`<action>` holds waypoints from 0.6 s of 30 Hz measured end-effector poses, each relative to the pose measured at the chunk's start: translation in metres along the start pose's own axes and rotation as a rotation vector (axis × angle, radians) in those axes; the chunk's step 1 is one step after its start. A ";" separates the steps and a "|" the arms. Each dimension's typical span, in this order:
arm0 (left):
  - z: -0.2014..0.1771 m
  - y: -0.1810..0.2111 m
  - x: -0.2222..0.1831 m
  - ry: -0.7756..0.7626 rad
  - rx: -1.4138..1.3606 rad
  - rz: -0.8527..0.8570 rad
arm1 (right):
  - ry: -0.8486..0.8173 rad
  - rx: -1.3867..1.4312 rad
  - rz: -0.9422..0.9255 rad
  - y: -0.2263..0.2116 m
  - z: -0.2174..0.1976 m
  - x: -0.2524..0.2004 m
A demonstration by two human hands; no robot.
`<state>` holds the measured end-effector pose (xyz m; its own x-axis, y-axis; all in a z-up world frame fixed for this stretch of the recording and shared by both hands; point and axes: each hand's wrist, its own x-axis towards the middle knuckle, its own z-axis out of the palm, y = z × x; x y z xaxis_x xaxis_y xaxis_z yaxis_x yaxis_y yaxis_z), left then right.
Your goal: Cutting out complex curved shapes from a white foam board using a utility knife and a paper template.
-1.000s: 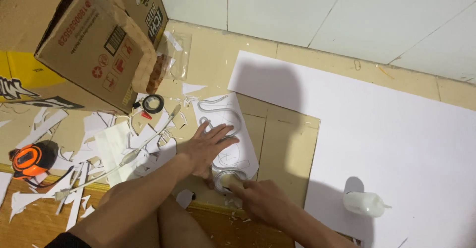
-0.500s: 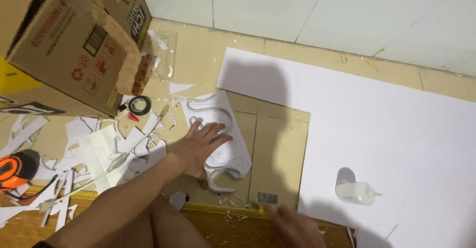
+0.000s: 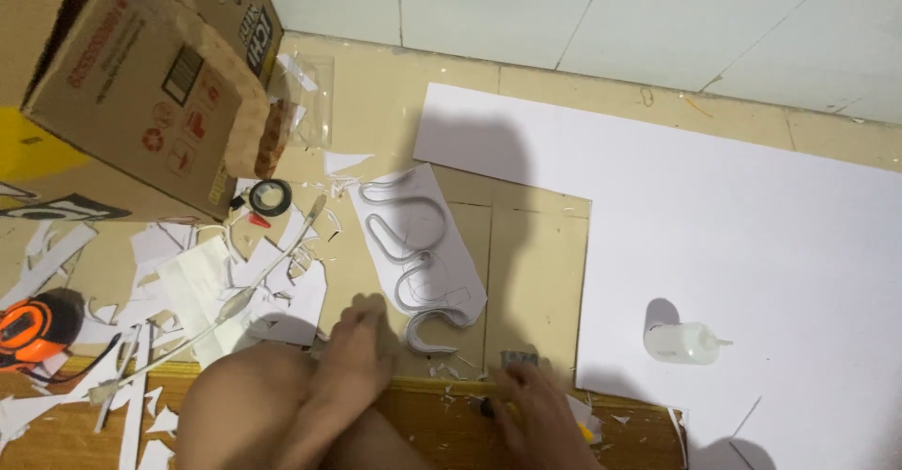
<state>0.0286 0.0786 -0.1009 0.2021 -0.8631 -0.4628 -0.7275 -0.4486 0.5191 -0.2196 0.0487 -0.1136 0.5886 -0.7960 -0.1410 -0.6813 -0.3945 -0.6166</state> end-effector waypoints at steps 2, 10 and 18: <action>0.008 0.004 0.000 0.007 -0.044 -0.049 | 0.016 0.028 0.024 -0.005 0.013 0.007; 0.045 -0.009 0.022 0.176 -0.305 -0.059 | 0.157 0.238 0.253 -0.027 0.060 0.033; 0.037 -0.008 0.018 0.075 -0.476 -0.251 | 0.025 0.268 0.433 -0.042 0.056 0.037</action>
<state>0.0139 0.0751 -0.1405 0.3902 -0.7221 -0.5713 -0.2769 -0.6838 0.6751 -0.1449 0.0615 -0.1358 0.2641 -0.8727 -0.4107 -0.7231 0.1027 -0.6831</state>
